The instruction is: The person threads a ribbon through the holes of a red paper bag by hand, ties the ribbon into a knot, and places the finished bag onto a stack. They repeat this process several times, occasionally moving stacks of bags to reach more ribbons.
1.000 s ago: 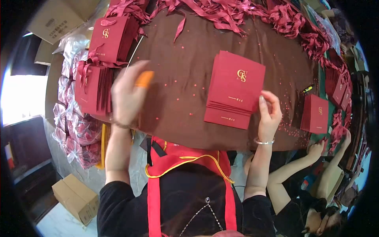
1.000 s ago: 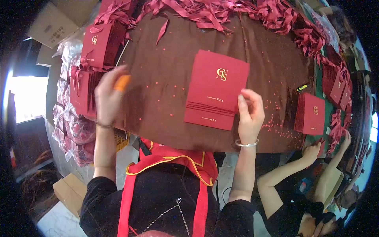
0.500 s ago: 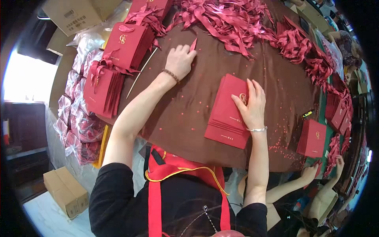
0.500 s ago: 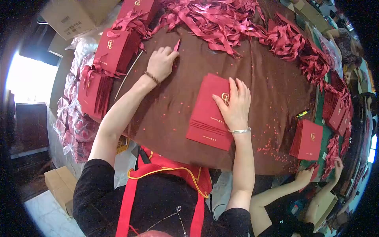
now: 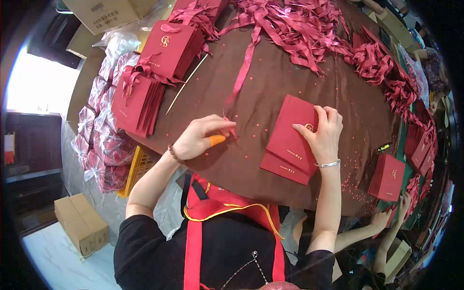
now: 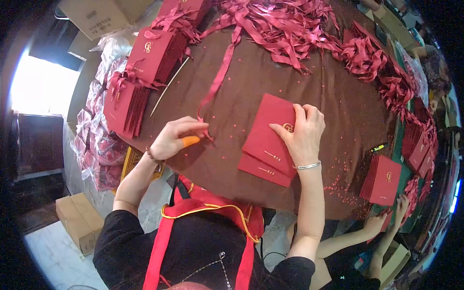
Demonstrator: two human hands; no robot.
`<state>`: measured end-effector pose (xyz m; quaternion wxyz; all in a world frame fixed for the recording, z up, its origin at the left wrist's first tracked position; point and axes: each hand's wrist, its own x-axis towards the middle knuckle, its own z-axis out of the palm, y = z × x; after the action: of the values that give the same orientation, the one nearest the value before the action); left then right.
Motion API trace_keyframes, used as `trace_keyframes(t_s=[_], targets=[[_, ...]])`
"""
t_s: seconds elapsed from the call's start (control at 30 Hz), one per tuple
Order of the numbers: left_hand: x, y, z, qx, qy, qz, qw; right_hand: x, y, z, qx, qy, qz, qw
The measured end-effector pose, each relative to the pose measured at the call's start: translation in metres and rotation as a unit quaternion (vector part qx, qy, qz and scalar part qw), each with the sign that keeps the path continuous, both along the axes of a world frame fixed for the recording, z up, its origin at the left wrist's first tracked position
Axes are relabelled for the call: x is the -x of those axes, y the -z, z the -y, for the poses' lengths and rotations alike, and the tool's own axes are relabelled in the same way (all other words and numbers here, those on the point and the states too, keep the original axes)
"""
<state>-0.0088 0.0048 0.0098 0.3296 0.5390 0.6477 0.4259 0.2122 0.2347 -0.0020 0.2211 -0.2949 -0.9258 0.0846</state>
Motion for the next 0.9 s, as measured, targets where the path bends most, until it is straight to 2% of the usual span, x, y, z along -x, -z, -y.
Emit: trace_keyframes(t_s=[0.03,0.1,0.13,0.33,0.4,0.43,0.47,0.53,0.57,0.6,0.67,0.73,0.77,0.83,0.9], targets=[[-0.004,0.005,-0.001,0.009,-0.037,-0.054,0.998,0.0,-0.002,0.001,-0.013,-0.002,0.011,1.0],[-0.001,0.023,-0.002,-0.056,-0.031,-0.255,0.965,0.001,-0.007,0.005,-0.029,-0.006,0.021,0.999],[-0.001,0.027,0.002,-0.056,-0.03,-0.285,0.957,0.0,-0.009,0.01,-0.038,-0.007,0.028,0.999],[-0.013,0.022,0.047,0.054,0.097,-0.219,0.969,0.0,-0.022,0.038,0.002,-0.05,0.033,0.998],[-0.015,0.017,0.059,0.049,0.082,-0.101,0.99,0.002,-0.023,0.046,0.082,-0.1,0.009,0.992],[-0.015,0.012,0.06,0.054,0.085,-0.088,0.991,0.005,-0.028,0.048,0.078,-0.116,-0.012,0.99],[-0.015,0.014,0.06,0.031,0.065,-0.111,0.991,0.006,-0.03,0.051,0.08,-0.12,-0.01,0.99],[-0.019,0.016,0.058,0.0,0.016,-0.199,0.98,0.007,-0.035,0.055,0.185,-0.107,0.019,0.977],[-0.019,0.017,0.057,0.001,0.014,-0.197,0.98,0.008,-0.038,0.055,0.221,-0.128,0.008,0.967],[-0.02,0.019,0.054,-0.011,-0.006,-0.239,0.971,0.009,-0.037,0.056,0.222,-0.128,0.01,0.966],[-0.018,0.027,0.053,-0.008,-0.032,-0.302,0.953,0.008,-0.036,0.058,0.352,-0.121,-0.002,0.928],[-0.019,0.027,0.05,-0.03,-0.077,-0.342,0.936,0.004,-0.029,0.062,0.362,-0.128,0.005,0.923],[-0.018,0.022,0.048,0.005,-0.072,-0.347,0.935,0.001,-0.026,0.064,0.368,-0.138,0.007,0.919],[-0.023,0.017,0.038,-0.033,-0.111,-0.389,0.914,-0.002,-0.028,0.07,0.425,-0.134,0.04,0.894],[-0.025,0.017,0.035,-0.037,-0.114,-0.328,0.937,-0.009,-0.02,0.079,0.494,-0.112,0.069,0.86]])
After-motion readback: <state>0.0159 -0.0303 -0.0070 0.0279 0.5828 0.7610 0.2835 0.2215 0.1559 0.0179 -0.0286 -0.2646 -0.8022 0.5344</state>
